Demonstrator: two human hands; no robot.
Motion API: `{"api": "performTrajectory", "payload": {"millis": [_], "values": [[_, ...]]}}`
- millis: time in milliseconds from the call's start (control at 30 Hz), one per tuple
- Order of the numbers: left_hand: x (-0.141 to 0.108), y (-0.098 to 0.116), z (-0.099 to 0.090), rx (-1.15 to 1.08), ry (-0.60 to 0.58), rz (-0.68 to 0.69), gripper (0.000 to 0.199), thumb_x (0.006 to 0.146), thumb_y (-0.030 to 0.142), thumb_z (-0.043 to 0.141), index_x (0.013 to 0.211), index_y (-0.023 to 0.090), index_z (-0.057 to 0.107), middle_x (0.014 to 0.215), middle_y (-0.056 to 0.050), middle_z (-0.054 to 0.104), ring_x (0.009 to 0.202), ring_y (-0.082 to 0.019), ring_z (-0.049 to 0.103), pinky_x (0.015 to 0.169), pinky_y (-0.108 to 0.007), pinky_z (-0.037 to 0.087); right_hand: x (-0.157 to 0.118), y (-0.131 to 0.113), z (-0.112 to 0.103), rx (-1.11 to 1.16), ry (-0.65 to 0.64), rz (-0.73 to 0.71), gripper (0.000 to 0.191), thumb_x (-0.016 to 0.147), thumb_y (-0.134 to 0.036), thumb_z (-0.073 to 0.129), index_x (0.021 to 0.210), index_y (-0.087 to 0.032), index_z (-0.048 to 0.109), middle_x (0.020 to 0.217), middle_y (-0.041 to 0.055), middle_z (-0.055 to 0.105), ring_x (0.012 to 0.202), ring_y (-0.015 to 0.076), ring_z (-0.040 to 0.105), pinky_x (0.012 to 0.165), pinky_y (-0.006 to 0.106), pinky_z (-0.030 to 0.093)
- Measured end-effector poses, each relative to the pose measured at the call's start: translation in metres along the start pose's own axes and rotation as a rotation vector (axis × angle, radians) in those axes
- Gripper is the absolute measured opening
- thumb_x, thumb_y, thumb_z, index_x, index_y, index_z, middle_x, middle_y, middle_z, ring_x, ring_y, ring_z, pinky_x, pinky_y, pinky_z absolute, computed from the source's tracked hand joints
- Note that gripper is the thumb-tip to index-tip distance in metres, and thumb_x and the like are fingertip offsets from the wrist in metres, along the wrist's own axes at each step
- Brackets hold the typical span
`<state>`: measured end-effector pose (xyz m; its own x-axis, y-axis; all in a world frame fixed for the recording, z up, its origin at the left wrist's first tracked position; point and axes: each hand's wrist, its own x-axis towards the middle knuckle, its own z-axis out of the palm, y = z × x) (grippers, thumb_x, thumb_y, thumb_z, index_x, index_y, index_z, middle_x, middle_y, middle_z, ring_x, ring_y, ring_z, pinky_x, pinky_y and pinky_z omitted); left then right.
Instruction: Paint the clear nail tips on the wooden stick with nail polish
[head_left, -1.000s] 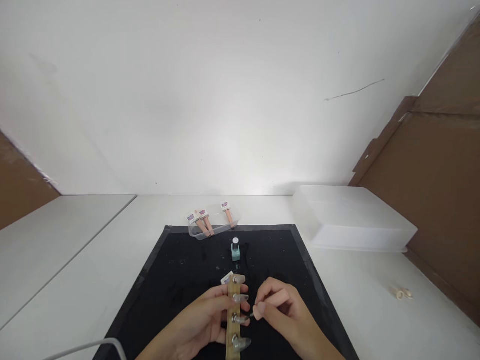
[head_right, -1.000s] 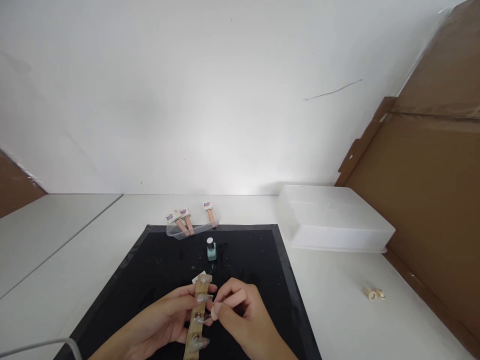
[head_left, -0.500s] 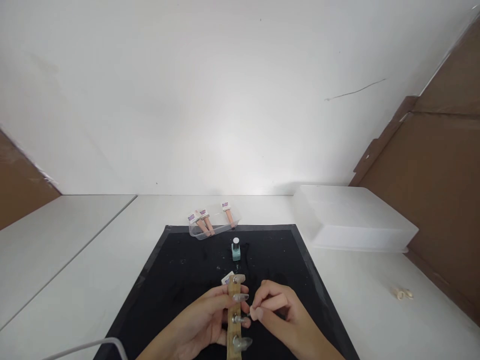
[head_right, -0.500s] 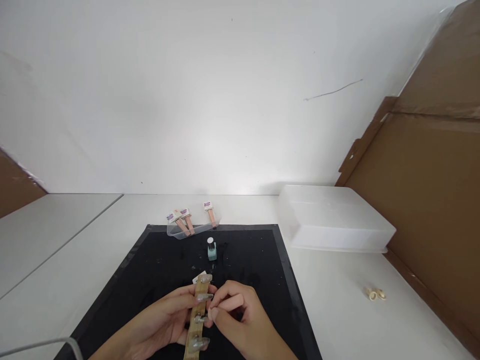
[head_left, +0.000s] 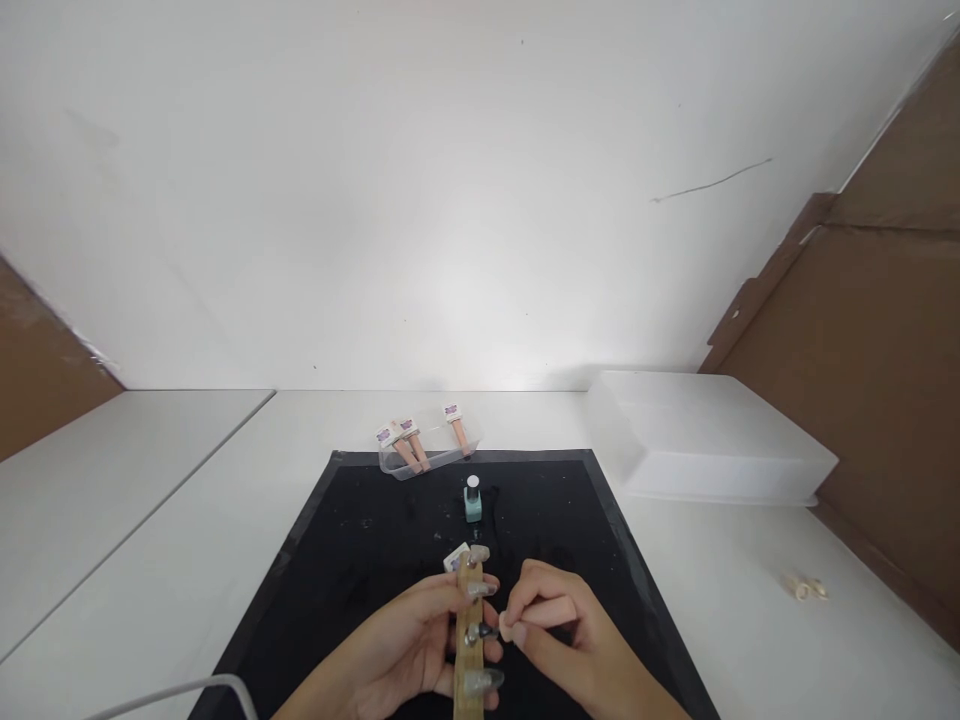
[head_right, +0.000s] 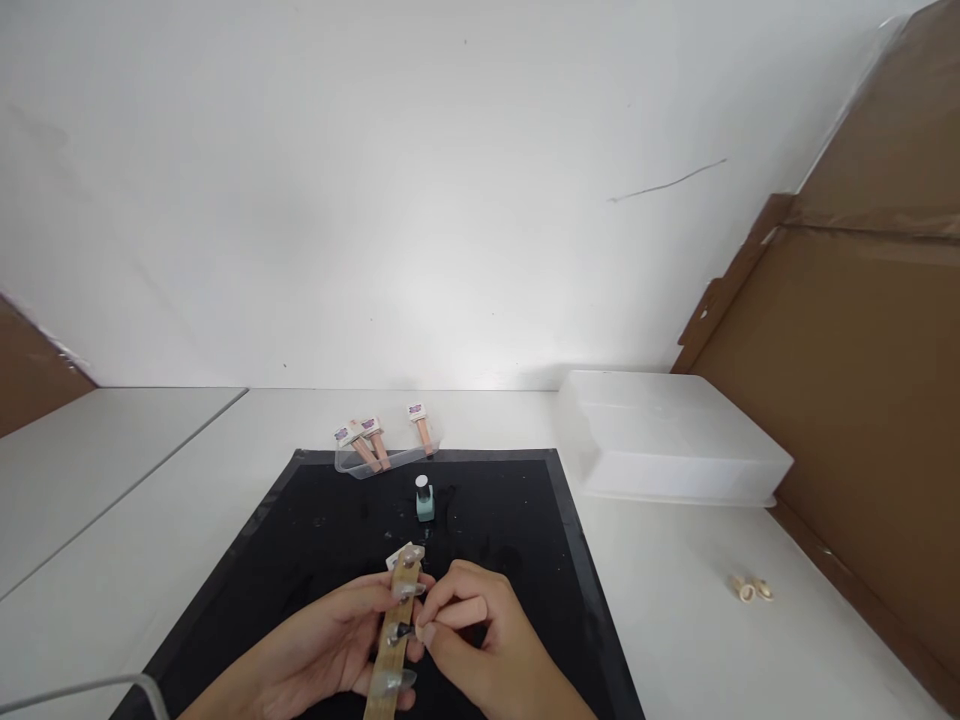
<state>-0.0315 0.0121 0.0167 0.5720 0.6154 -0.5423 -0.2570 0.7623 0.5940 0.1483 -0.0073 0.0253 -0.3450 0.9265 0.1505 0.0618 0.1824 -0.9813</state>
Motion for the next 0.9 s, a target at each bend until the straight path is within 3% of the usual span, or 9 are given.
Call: {"api": "performTrajectory", "payload": {"millis": [433, 900], "values": [[-0.0004, 0.0009, -0.0013, -0.015, -0.008, -0.015, 0.026, 0.075, 0.021, 0.048, 0.1, 0.015, 0.052, 0.077, -0.003, 0.06, 0.072, -0.021, 0.06, 0.074, -0.051, 0.047, 0.0002, -0.0036, 0.0003, -0.053, -0.001, -0.102, 0.017, 0.069, -0.003, 0.051, 0.065, -0.016, 0.061, 0.066, 0.0005, 0.053, 0.062, 0.0138, 0.05, 0.058, 0.024, 0.037], [-0.0021, 0.0, 0.0005, -0.016, -0.002, -0.009, 0.024, 0.075, 0.021, 0.048, 0.098, 0.016, 0.053, 0.074, -0.001, 0.059, 0.069, -0.02, 0.06, 0.072, -0.051, 0.047, -0.0027, -0.0002, 0.0004, -0.028, 0.014, -0.066, 0.021, 0.061, 0.0, 0.044, 0.06, -0.017, 0.057, 0.065, -0.0005, 0.045, 0.059, 0.0128, 0.045, 0.054, 0.023, 0.032]]}}
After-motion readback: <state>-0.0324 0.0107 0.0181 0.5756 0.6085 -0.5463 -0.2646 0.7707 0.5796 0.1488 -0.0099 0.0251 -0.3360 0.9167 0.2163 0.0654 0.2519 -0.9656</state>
